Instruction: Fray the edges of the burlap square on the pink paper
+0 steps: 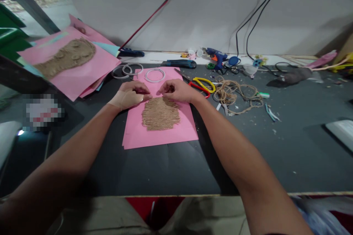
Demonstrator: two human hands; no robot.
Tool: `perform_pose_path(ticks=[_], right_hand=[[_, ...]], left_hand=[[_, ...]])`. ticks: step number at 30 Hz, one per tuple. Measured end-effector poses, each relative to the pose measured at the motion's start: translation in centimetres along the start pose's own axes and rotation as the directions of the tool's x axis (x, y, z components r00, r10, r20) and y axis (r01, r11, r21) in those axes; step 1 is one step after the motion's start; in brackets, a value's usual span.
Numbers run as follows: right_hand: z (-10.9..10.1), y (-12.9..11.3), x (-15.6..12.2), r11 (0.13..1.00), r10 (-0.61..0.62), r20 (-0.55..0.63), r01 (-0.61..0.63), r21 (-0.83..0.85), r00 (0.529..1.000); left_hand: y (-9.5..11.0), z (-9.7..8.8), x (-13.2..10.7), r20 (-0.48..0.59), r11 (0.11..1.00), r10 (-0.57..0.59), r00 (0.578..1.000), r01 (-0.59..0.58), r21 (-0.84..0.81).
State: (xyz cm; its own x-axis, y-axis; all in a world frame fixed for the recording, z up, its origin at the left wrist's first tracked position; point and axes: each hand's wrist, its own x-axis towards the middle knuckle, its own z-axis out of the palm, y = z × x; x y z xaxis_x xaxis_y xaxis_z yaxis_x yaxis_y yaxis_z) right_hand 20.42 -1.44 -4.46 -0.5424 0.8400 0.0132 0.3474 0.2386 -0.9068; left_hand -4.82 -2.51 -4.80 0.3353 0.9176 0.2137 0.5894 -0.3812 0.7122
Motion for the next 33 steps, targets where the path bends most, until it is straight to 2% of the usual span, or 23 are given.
perform_pose_path(ticks=[10, 14, 19, 23, 25, 33], right_hand=[[1.0, 0.1, 0.5, 0.988, 0.002, -0.124, -0.022, -0.153, 0.992], [1.6, -0.4, 0.7, 0.962, -0.036, -0.167, -0.011, -0.273, 0.985], [1.5, -1.3, 0.5, 0.910, -0.130, -0.115, 0.072, -0.408, 0.985], [1.4, -1.7, 0.3, 0.816, -0.261, 0.054, 0.250, -0.521, 0.964], [1.3, -1.8, 0.2, 0.779, -0.299, 0.102, 0.305, -0.548, 0.949], [1.3, -2.9, -0.1, 0.685, -0.242, 0.170, 0.292, -0.668, 0.955]], left_hand=[[-0.2, 0.0, 0.1, 0.001, 1.000, -0.007, 1.000, 0.007, -0.005], [-0.3, 0.0, 0.1, 0.000, 1.000, 0.005, 1.000, -0.005, 0.017], [-0.5, 0.1, 0.1, -0.003, 0.999, 0.027, 1.000, -0.027, 0.024], [-0.3, 0.1, 0.1, -0.008, 0.998, 0.036, 0.999, -0.035, 0.044], [-0.1, 0.1, 0.1, -0.006, 0.999, 0.021, 1.000, -0.021, 0.039], [-0.3, 0.1, 0.2, -0.010, 0.999, 0.021, 1.000, -0.021, 0.034]])
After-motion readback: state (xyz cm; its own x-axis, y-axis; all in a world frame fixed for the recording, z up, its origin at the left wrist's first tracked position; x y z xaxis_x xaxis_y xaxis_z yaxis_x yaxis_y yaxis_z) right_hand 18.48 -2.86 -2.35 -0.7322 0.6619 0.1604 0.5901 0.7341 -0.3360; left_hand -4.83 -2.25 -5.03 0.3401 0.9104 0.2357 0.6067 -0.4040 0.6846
